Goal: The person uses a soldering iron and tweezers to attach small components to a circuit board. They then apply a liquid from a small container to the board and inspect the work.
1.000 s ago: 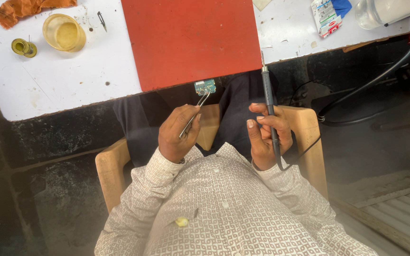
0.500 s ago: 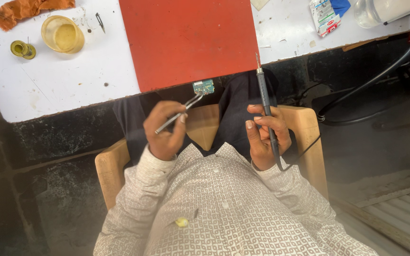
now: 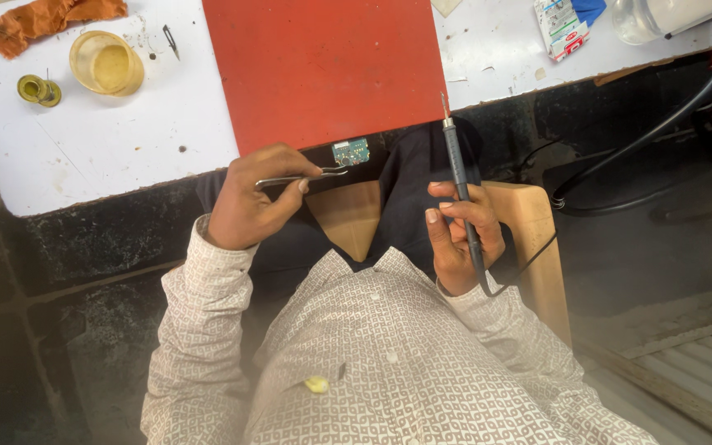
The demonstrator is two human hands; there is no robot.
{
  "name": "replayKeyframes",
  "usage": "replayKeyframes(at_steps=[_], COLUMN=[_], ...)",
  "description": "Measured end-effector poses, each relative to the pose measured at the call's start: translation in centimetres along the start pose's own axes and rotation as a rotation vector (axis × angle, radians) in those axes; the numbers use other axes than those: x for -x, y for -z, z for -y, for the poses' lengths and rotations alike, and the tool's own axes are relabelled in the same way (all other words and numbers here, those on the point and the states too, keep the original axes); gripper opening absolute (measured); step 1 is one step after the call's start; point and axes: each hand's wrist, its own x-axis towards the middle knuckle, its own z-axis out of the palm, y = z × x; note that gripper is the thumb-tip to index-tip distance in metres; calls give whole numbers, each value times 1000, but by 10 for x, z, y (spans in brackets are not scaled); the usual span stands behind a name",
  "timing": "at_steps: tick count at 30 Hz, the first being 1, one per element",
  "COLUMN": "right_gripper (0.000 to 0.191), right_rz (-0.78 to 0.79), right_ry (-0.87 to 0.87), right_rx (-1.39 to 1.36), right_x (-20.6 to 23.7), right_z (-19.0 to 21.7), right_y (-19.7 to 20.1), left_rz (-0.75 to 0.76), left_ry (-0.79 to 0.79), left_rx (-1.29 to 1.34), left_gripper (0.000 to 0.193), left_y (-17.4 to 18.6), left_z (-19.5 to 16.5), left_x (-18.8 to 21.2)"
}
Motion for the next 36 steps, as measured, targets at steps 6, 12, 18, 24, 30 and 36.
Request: replayKeyframes(at_steps=[6, 12, 18, 24, 30, 36], right_gripper=[31, 31, 32, 32, 33, 33], right_rz=[-20, -15, -17, -24, -20, -35], right_ry=[-4, 10, 39, 44, 32, 25], right_rx=[17, 4, -3, 2, 13, 22], right_x=[1, 0, 0, -2, -2, -1], right_z=[0, -4, -7, -5, 0, 3], right_y=[1, 2, 2, 3, 5, 6], left_rz=[41, 55, 82, 128, 169, 221], left_ry=[-6, 42, 33, 21, 89, 272], left_rx=[-14, -20, -13, 11, 245, 535], left_gripper=[18, 18, 18, 18, 14, 17], left_y=[-5, -6, -5, -6, -5, 17], left_z=[-4, -4, -4, 1, 15, 35], left_x=[-10, -14, -19, -29, -48, -71])
